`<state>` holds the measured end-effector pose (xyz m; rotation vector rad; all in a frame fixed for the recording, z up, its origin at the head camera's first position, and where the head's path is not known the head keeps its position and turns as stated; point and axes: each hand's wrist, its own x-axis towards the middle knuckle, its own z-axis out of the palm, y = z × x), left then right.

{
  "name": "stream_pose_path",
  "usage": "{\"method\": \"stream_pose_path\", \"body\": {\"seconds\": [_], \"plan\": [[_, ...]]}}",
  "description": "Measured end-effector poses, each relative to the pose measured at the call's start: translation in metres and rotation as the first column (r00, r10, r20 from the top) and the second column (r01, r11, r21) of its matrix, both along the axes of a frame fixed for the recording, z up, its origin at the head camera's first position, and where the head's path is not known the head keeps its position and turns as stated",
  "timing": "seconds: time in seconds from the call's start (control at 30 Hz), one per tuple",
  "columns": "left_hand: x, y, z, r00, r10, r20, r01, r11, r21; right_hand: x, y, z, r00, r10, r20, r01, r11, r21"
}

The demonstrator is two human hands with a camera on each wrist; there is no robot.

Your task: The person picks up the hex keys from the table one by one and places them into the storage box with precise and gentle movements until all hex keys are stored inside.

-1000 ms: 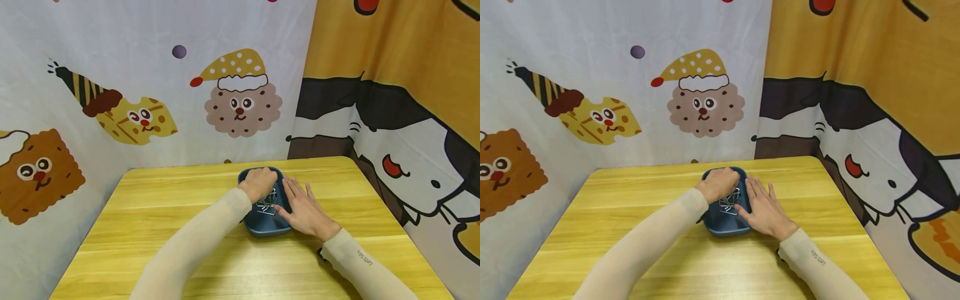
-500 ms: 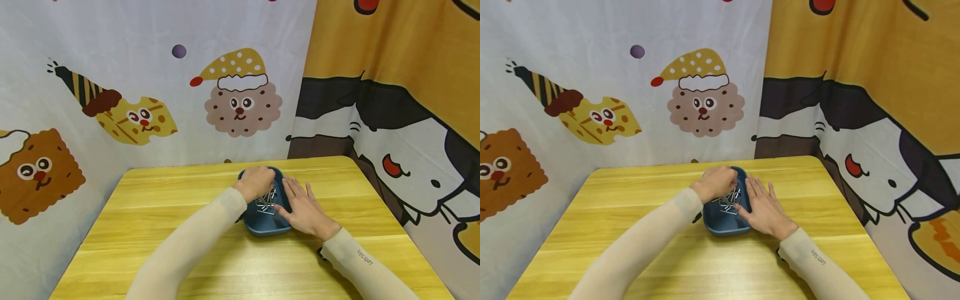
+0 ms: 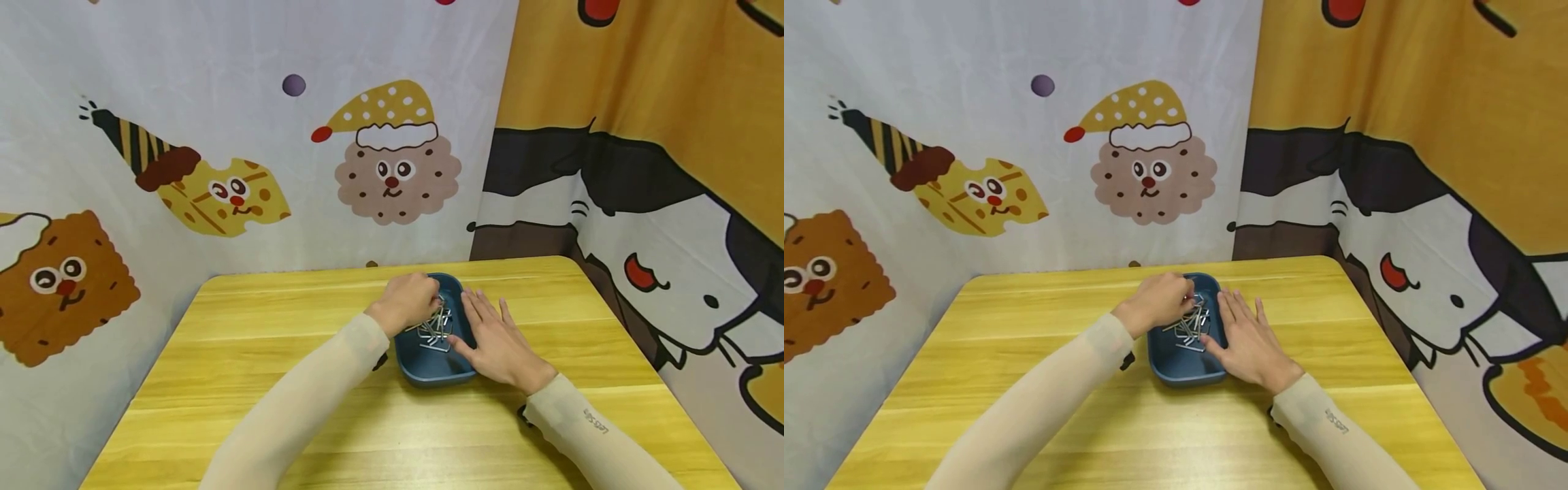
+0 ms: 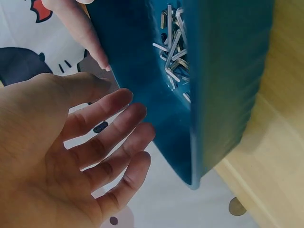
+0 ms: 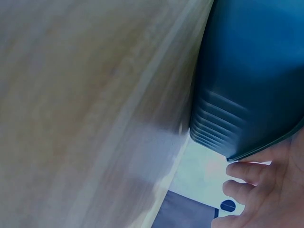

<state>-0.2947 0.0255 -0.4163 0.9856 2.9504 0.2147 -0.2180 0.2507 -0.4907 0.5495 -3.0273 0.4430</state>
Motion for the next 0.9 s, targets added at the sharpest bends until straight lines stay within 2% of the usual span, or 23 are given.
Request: {"method": "stream_pose_path", "body": {"seconds": [0.2, 0.47, 0.7, 0.9], "plan": [[0.005, -0.015, -0.005, 0.999, 0.015, -0.028, -0.014, 0.999, 0.037, 0.001, 0.0, 0.0, 1.0, -0.003, -0.008, 0.003, 1.0, -0.001], [0.014, -0.041, -0.012, 0.995, 0.036, -0.095, -0.02, 0.987, 0.162, 0.002, -0.001, -0.001, 1.0, -0.008, -0.013, 0.008, 1.0, -0.006], [0.026, -0.066, -0.015, 0.987, 0.095, -0.127, -0.065, 0.972, 0.226, 0.002, -0.001, -0.001, 1.0, -0.013, -0.012, 0.013, 1.0, -0.011], [0.035, -0.089, -0.026, 0.979, 0.153, -0.133, -0.112, 0.955, 0.273, 0.003, -0.001, -0.001, 1.0, -0.01, -0.012, 0.01, 1.0, -0.01]]}}
